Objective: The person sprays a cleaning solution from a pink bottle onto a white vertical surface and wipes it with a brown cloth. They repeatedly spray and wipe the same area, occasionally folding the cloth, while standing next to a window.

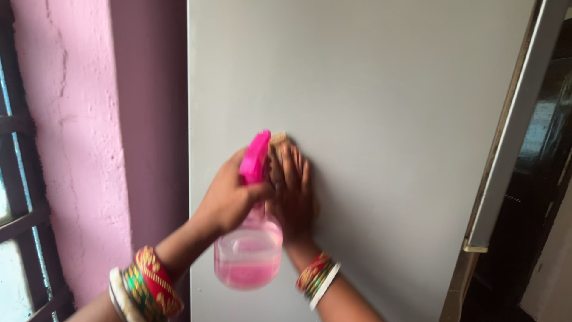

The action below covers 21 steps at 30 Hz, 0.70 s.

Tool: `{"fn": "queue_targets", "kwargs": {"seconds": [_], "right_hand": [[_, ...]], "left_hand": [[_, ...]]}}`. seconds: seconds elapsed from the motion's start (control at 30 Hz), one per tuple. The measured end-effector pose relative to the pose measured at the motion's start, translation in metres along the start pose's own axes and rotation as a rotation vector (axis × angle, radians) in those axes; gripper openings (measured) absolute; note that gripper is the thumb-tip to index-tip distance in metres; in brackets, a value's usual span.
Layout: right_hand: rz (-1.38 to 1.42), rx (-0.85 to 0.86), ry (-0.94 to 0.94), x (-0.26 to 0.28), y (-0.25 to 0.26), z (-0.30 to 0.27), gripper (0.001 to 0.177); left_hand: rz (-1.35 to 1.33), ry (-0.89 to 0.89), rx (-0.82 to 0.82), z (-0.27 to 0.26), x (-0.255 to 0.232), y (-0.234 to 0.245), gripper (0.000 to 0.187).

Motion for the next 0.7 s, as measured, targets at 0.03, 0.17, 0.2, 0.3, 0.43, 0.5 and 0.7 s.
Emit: {"fn": "queue_targets", "kwargs": {"seconds": [0.03, 0.17, 0.2, 0.3, 0.43, 0.5, 0.7], "right_hand": [[0.115, -0.039, -0.005, -0.004, 0.001, 0.013, 0.056], [0.262, -0.025, -0.091, -0.063, -0.001, 0.055, 0.054], [0.258, -0.091, -0.135, -0.088, 0.001, 0.066, 0.056], [0.220, -0.148, -0.241, -0.168, 0.001, 0.073, 0.063], [0.141, -0.134, -0.440, -0.249, 0.003, 0.019, 0.059], [0.111, -0.166, -0.468, -0.269, 0.013, -0.016, 0.059], [0.022, -0.186, -0.511, -0.216, 0.028, -0.076, 0.066]], "left_hand": [[-0.001, -0.026, 0.009, 0.007, -0.002, 0.001, 0.056], [0.010, -0.077, 0.012, 0.043, -0.011, -0.005, 0.049], [0.015, -0.079, 0.006, 0.047, -0.012, -0.008, 0.049], [0.002, -0.052, 0.034, 0.054, -0.012, -0.022, 0.047], [-0.062, 0.019, 0.073, 0.047, -0.001, -0.043, 0.047], [-0.050, 0.011, 0.082, 0.042, 0.005, -0.048, 0.048], [-0.038, 0.031, 0.058, 0.034, 0.025, -0.033, 0.046]]}}
Point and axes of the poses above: each hand's wrist, its own z-axis towards the middle knuckle, its own y-axis out of the back of the hand, x = y × z, the point moved 9 cm from there along z, towards the middle knuckle, and after that the axes turned 15 degrees about -x, right-handed, at the moved point
